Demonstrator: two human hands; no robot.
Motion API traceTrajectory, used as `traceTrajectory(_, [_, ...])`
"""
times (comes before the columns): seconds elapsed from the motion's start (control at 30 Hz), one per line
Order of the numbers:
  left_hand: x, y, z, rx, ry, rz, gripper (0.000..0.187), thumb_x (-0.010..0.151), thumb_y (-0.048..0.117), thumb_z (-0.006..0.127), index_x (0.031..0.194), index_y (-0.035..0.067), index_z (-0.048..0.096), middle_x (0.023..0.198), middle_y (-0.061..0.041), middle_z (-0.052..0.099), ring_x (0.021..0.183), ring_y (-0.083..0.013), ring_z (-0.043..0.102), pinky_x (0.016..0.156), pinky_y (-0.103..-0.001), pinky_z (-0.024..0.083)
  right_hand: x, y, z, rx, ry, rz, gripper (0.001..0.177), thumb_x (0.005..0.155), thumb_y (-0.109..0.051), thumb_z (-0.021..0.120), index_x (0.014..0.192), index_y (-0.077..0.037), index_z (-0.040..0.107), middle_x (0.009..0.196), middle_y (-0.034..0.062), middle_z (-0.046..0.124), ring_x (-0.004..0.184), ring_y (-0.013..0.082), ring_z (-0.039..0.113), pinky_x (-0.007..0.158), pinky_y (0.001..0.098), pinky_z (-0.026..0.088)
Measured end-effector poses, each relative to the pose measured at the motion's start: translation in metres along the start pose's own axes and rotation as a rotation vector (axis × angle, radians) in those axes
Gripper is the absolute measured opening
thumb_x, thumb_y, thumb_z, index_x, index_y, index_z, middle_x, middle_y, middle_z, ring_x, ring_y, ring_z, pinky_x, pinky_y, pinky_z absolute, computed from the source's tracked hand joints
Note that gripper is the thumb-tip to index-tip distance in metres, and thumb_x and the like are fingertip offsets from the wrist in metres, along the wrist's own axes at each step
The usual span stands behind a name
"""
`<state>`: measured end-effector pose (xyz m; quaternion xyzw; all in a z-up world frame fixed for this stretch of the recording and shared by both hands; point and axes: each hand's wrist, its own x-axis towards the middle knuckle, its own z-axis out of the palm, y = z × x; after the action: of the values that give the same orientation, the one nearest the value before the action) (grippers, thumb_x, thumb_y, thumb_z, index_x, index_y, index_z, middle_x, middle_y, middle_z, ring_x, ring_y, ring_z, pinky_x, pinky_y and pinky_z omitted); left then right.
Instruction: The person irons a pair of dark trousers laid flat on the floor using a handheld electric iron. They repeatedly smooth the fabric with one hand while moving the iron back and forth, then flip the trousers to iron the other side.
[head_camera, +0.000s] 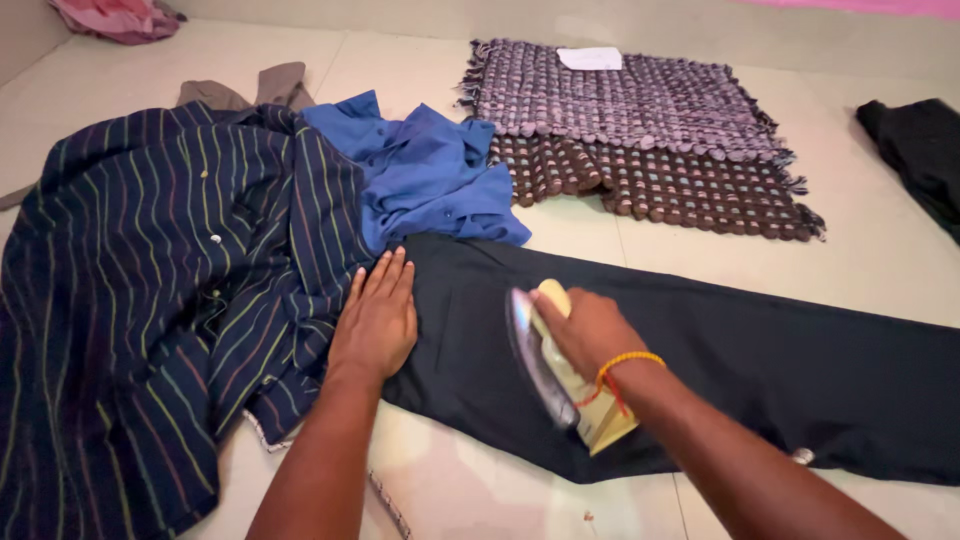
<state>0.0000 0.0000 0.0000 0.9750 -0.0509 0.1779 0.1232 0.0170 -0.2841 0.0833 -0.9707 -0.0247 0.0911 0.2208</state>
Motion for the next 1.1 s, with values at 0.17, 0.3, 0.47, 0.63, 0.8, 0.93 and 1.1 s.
traceTrajectory(0.17, [0.000,0.001,-0.003,0.018,0.003,0.011,0.053,0.099,0.021,0.042,0.149,0.003,0.047,0.163,-0.010,0.037,0.151,-0.0234,0.030,0.123,-0.044,0.019,0.017,-0.015,-0.013,-0.002,0.032,0.034,0.075,0.096,-0.065,0.045,0.111,0.005,0.071,0.110,0.0319,0.071,0.108,0.0476,0.067,0.097,0.0492,0.052])
traceTrajectory(0.3, [-0.001,0.002,-0.004,0.011,0.003,0.003,0.052,0.099,0.021,0.042,0.148,0.003,0.048,0.162,-0.011,0.038,0.151,-0.0236,0.031,0.123,-0.044,0.020,0.020,-0.017,-0.015,0.007,0.025,0.028,0.075,0.096,-0.065,0.046,0.110,0.004,0.071,0.109,0.0312,0.071,0.106,0.0469,0.068,0.096,0.0487,0.052])
traceTrajectory(0.47, [-0.002,0.002,-0.001,0.066,0.047,0.019,0.052,0.099,0.022,0.044,0.147,0.004,0.050,0.162,-0.010,0.040,0.150,-0.0232,0.034,0.123,-0.046,0.022,-0.013,-0.005,-0.022,0.047,-0.016,0.008,0.073,0.095,-0.064,0.046,0.108,0.003,0.072,0.106,0.0282,0.074,0.104,0.0446,0.070,0.094,0.0470,0.053])
traceTrajectory(0.63, [-0.002,-0.003,0.004,0.078,0.056,0.025,0.053,0.099,0.024,0.044,0.147,0.005,0.050,0.162,-0.010,0.040,0.150,-0.0235,0.035,0.123,-0.047,0.022,-0.061,0.005,-0.034,0.044,-0.042,0.130,0.071,0.094,-0.064,0.047,0.108,0.000,0.072,0.104,0.0261,0.075,0.100,0.0433,0.072,0.090,0.0478,0.055])
traceTrajectory(0.8, [-0.002,-0.003,0.005,0.077,0.062,0.034,0.053,0.099,0.024,0.043,0.148,0.005,0.049,0.162,-0.010,0.039,0.150,-0.0236,0.034,0.123,-0.045,0.022,-0.062,0.013,-0.036,0.106,-0.017,0.204,0.069,0.093,-0.063,0.048,0.104,0.001,0.071,0.100,0.0254,0.075,0.096,0.0428,0.074,0.088,0.0479,0.056])
traceTrajectory(0.93, [0.000,-0.003,0.003,0.053,0.019,0.017,0.054,0.098,0.024,0.042,0.148,0.005,0.049,0.163,-0.009,0.038,0.151,-0.0233,0.031,0.123,-0.044,0.020,-0.030,0.025,-0.026,0.087,0.082,0.109,0.073,0.095,-0.064,0.048,0.101,0.004,0.072,0.098,0.0303,0.073,0.099,0.0468,0.070,0.089,0.0490,0.054])
traceTrajectory(1.1, [0.000,-0.004,0.002,0.049,-0.004,0.018,0.053,0.099,0.024,0.041,0.149,0.005,0.048,0.163,-0.010,0.037,0.151,-0.0230,0.030,0.123,-0.044,0.019,0.015,0.027,-0.028,0.039,0.135,0.080,0.076,0.096,-0.065,0.048,0.099,0.007,0.073,0.099,0.0334,0.071,0.103,0.0489,0.068,0.093,0.0505,0.052])
